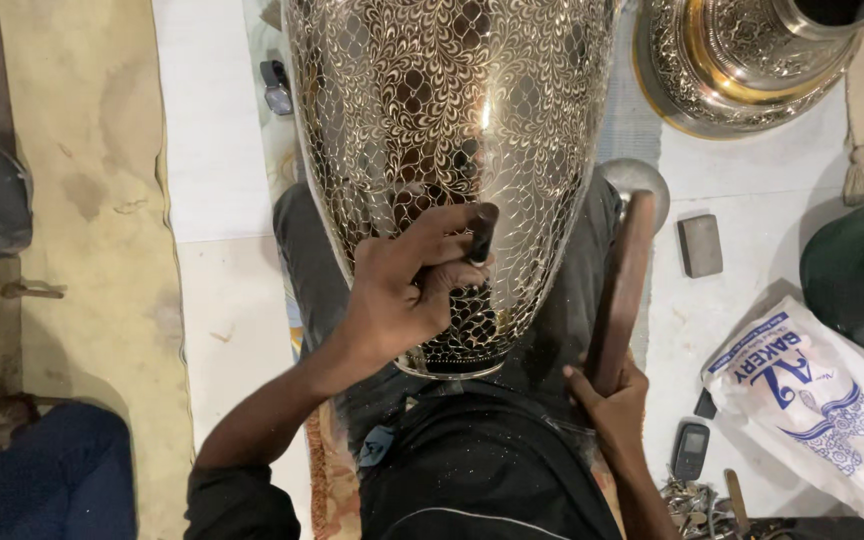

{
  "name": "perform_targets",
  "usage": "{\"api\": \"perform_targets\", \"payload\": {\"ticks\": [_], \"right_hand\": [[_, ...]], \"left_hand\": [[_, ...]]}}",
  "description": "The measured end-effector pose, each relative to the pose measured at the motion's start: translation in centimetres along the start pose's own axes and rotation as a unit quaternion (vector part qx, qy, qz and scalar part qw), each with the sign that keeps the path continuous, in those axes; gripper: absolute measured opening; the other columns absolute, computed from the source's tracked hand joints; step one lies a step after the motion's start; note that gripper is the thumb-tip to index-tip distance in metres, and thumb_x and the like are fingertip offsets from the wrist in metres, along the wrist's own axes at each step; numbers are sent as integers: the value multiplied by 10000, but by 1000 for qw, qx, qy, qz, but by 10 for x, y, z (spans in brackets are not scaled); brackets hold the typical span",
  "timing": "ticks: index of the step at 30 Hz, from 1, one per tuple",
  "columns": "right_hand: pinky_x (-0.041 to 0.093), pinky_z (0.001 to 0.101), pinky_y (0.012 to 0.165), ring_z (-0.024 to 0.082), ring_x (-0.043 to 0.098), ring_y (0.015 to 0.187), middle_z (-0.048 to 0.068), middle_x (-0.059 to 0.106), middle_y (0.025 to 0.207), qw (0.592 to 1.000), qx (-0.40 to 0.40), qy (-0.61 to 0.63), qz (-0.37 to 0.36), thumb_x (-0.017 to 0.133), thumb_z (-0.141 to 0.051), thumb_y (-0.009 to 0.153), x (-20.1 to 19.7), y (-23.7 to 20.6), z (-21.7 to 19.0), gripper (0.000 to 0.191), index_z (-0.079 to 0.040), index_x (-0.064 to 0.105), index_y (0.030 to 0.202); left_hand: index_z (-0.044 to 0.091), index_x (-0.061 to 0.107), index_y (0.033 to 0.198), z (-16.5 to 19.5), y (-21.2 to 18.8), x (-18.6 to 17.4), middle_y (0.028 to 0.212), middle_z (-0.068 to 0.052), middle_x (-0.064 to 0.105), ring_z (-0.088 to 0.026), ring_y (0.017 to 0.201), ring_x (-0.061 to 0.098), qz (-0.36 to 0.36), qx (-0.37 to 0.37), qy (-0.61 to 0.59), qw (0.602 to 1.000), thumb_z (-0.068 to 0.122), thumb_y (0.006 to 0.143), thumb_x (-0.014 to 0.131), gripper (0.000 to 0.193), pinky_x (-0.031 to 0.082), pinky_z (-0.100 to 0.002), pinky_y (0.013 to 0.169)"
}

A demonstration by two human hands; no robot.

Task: The person sits on the floor with a large engraved brass vase held between the legs and taps a small chisel against its surface using a wooden mallet, working the decorative pattern across the vessel. The person repositions the chisel on the vase surface between taps and continues hammering.

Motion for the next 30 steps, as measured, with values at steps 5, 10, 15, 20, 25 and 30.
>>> {"api": "perform_targets", "payload": {"ticks": [5, 10, 15, 20, 25, 30], "right_hand": [[478, 269, 619, 101, 575, 660, 45, 649, 746, 987, -133, -92, 24, 854, -76, 807, -8, 13, -20, 226, 20, 679, 913], [502, 242, 635, 69, 599, 690, 20, 663, 789, 983, -166, -66, -30, 854, -72, 770, -5, 31, -61, 272, 7, 676, 960], [504, 253, 655, 85, 612, 710, 58, 694, 805, 957, -237, -158, -49, 867, -42, 753, -7, 37, -114, 297, 23, 686, 979], [533, 234, 683, 74, 653, 734, 34, 708, 832, 955, -255, -132, -72, 863, -18, 741, -19, 38, -154, 329, 12, 681, 1013], [486, 251, 593, 70, 608, 622, 23, 677, 760, 966, -226, -96, -78, 838, 12, 812, -41, 43, -199, 256, 1, 692, 1022], [434, 320, 547, 181, 480, 540, 131, 549, 619, 875, -295, -367, -107, 794, 30, 701, -30, 42, -251, 250, 41, 662, 913]], "left_hand": [[40, 530, 1425, -5, -3, 5, 1246, -237, 704, -253, 955, 801, -58, 29, 30, 997, -165, 879, 466, 586, 615, -221, 508], [98, 530, 1416, -12, 1, 7, 1251, -193, 745, -187, 829, 805, -107, 43, 90, 989, -131, 925, 511, 542, 506, -180, 354], [136, 458, 1488, -9, 9, 1, 1322, -222, 723, -170, 915, 805, -98, 87, 49, 990, -120, 908, 478, 635, 568, -177, 435], [124, 476, 1474, -7, 14, -2, 1086, -211, 736, -211, 935, 808, -125, 39, 37, 991, -73, 838, 476, 666, 608, -213, 490], [99, 488, 1461, -6, 19, -5, 636, -87, 651, -224, 915, 801, -113, 51, -23, 992, -15, 783, 503, 687, 687, -343, 861], [59, 549, 1406, -14, 20, 0, 1034, -228, 747, -235, 869, 808, -125, 23, 21, 992, 3, 793, 572, 616, 677, -294, 629]]}}
Point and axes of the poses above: each hand's wrist, its own y-axis towards the middle knuckle, its own x-axis out of the palm, z = x × y, the point moved 4 cm from there along y, towards the middle knuckle
